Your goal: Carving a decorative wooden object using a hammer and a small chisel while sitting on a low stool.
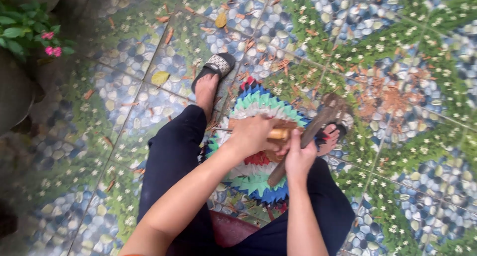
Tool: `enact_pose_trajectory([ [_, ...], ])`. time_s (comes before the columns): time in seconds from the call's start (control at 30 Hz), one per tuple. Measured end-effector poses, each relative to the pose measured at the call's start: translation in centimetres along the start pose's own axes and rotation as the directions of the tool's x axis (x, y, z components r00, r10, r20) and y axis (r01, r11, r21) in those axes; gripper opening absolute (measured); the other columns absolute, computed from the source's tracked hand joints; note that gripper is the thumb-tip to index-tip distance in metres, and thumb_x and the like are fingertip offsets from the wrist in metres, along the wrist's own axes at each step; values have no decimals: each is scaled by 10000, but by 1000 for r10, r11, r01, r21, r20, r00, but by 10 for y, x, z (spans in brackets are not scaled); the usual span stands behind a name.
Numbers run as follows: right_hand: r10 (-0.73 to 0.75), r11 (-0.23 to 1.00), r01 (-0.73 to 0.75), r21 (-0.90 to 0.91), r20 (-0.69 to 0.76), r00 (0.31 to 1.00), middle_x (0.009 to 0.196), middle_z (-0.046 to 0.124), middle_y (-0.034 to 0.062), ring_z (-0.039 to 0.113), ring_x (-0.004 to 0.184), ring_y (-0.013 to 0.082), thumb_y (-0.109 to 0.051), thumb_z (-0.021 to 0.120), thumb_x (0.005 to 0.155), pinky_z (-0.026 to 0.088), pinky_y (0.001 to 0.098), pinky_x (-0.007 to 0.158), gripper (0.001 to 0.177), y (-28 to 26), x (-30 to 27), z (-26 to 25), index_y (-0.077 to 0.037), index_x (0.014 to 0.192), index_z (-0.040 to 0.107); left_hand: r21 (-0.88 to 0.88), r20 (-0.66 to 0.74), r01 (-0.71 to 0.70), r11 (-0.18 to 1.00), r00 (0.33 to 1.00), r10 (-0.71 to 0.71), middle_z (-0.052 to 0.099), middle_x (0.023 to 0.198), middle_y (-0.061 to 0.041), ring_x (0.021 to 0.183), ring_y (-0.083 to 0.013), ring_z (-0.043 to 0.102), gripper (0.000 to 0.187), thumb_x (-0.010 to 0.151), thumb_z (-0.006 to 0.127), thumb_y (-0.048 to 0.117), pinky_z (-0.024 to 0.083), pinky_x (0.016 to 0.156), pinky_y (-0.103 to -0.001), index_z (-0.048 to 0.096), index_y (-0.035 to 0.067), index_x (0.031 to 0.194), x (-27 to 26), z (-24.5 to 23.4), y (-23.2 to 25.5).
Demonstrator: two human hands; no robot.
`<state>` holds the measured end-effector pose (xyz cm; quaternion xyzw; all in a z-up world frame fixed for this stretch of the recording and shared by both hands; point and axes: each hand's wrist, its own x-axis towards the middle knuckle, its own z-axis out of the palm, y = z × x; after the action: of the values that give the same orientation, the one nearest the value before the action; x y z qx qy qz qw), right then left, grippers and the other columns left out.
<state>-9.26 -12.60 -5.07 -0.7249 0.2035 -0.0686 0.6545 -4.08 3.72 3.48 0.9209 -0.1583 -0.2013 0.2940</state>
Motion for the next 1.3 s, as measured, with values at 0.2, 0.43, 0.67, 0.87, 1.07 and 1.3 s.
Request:
enact_pose_trajectory([
  [0.2, 124, 987, -116, 115, -63, 990, 423, 542, 136, 608, 331, 258, -185, 642, 990, 505, 343, 325, 195, -11, 0, 6, -57, 855, 585, 191, 94, 195, 962, 972, -216, 701, 1112, 9, 974, -303, 751, 480, 765, 808, 473, 591, 759, -564, 710, 301, 1203, 12, 30, -24],
  [0.43, 155, 986, -153, 64, -28, 987, 410, 577, 147, 638, 340, 255, -218, 643, 993, 524, 318, 334, 304, -28, -2, 5, -51, 750, 567, 101, 79, 139, 985, 986, -148, 733, 1045, -69, 930, -384, 751, 445, 762, 804, 423, 609, 772, -552, 764, 190, 1139, 16, 37, -40],
  [0.67, 138, 990, -136, 42, -29, 990, 410, 577, 148, 644, 346, 259, -213, 644, 987, 546, 332, 351, 267, -17, 1, 2, -47, 788, 580, 71, 19, 175, 982, 984, -177, 747, 953, -60, 902, -408, 750, 362, 728, 750, 369, 609, 785, -525, 792, 192, 1041, 20, 45, -47],
  [0.87, 127, 991, -126, 51, -23, 992, 420, 579, 149, 646, 349, 274, -200, 636, 989, 558, 358, 359, 242, -18, 1, 4, -25, 827, 595, 143, 26, 140, 980, 989, -145, 732, 943, -42, 882, -399, 752, 317, 718, 760, 323, 618, 767, -520, 783, 203, 1010, 21, 48, -43],
  [1.07, 103, 994, -102, 51, -19, 995, 431, 577, 129, 633, 338, 265, -183, 626, 992, 547, 351, 349, 226, -17, 0, 8, -17, 840, 600, 283, 8, 75, 956, 997, -80, 732, 978, -67, 854, -368, 763, 370, 730, 806, 322, 622, 757, -501, 744, 108, 1024, 7, 61, -47],
  [1.3, 108, 989, -104, 102, -34, 994, 462, 592, 133, 641, 354, 273, -154, 646, 994, 544, 360, 356, 193, -21, -2, 9, -28, 853, 607, -148, -313, 47, 988, 945, -92, 783, 957, -73, 937, -401, 727, 473, 747, 699, 92, 559, 847, -541, 650, 193, 1207, -11, -5, -17],
])
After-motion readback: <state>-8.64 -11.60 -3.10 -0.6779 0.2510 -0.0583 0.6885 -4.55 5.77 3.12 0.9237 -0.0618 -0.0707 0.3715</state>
